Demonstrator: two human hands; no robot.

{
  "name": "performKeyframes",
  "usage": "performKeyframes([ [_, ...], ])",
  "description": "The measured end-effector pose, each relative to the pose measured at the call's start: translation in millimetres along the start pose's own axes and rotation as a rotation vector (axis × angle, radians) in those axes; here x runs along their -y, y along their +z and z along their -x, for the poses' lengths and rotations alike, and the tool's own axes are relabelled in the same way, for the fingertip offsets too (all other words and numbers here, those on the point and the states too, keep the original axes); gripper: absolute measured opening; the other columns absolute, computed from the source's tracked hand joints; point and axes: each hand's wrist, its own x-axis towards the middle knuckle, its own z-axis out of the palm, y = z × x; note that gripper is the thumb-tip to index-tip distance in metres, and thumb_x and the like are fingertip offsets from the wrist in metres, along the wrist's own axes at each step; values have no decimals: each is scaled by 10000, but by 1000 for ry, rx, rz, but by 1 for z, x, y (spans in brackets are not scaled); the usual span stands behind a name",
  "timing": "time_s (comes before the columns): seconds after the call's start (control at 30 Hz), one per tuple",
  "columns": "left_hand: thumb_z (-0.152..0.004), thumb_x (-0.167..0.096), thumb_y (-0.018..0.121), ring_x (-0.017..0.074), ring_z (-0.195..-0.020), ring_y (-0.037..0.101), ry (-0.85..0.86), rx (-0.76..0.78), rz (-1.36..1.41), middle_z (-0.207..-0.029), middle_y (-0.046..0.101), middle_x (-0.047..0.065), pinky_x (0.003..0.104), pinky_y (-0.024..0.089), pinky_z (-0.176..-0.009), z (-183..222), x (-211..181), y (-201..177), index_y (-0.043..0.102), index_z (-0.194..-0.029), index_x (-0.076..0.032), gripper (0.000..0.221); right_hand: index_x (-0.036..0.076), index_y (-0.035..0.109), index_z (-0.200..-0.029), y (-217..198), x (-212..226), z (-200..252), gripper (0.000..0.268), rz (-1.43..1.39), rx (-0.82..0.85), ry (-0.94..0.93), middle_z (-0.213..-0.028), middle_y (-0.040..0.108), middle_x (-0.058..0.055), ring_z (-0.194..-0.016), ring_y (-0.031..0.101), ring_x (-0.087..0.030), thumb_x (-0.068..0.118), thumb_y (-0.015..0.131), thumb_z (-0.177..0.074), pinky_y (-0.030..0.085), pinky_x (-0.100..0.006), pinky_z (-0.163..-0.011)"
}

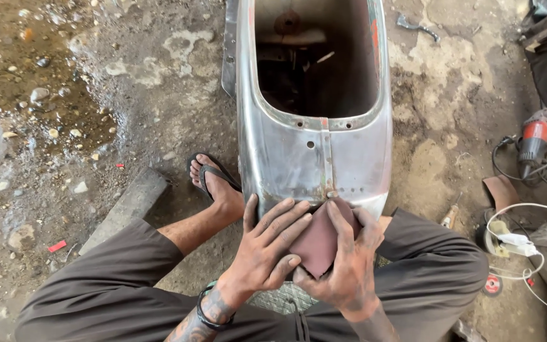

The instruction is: Sanding the metal surface of a motorcycle body frame using a sanding block to prepare it for finishing.

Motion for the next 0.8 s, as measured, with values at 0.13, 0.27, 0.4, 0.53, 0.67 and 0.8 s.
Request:
performKeyframes([
  [0.13,-1041,-447,375,271,-1522,376,-8,9,5,-1571,505,95,612,-14,-1275,3,-2,-5,565,-1463,-88,586,-4,410,-1494,1,6,8,1058,-28,1,18,-1514,481,-263,-1331,441,-419,483,757,-621,345,-547,-1150],
  [0.27,-1028,-436,407,277,-1526,366,-9,13,32,-1570,506,98,606,-11,-1279,7,6,-4,551,-1470,-81,585,3,434,-1475,2,6,-1,1066,11,2,32,-1470,494,-264,-1280,454,-410,451,799,-578,338,-551,-1103],
  [0.4,-1033,-458,404,277,-1531,360,-25,17,73,-1570,508,102,605,-11,-1284,9,4,-6,543,-1472,-78,597,-5,417,-1488,0,10,0,1075,-17,24,64,-1508,446,-272,-1320,417,-415,453,782,-587,326,-566,-1148],
  [0.53,-1042,-495,352,276,-1537,349,-6,48,82,-1584,496,92,597,-16,-1281,13,12,-5,557,-1477,-107,618,12,430,-1472,-3,10,0,1072,14,13,41,-1498,492,-244,-1296,446,-402,383,820,-545,350,-525,-1140],
  [0.67,-997,-450,430,295,-1543,304,11,86,71,-1615,421,101,628,-32,-1261,23,10,4,607,-1400,-55,592,-37,442,-1446,-10,12,-4,1030,-2,35,83,-1439,477,-274,-1258,435,-419,356,825,-574,345,-552,-1129],
  [0.8,-979,-367,578,406,-1544,282,14,-43,169,-1598,398,228,655,42,-1289,35,26,16,514,-1229,-103,369,-10,438,-1453,-4,14,8,1013,17,25,63,-1498,491,-259,-1320,442,-413,356,788,-576,325,-544,-1136],
])
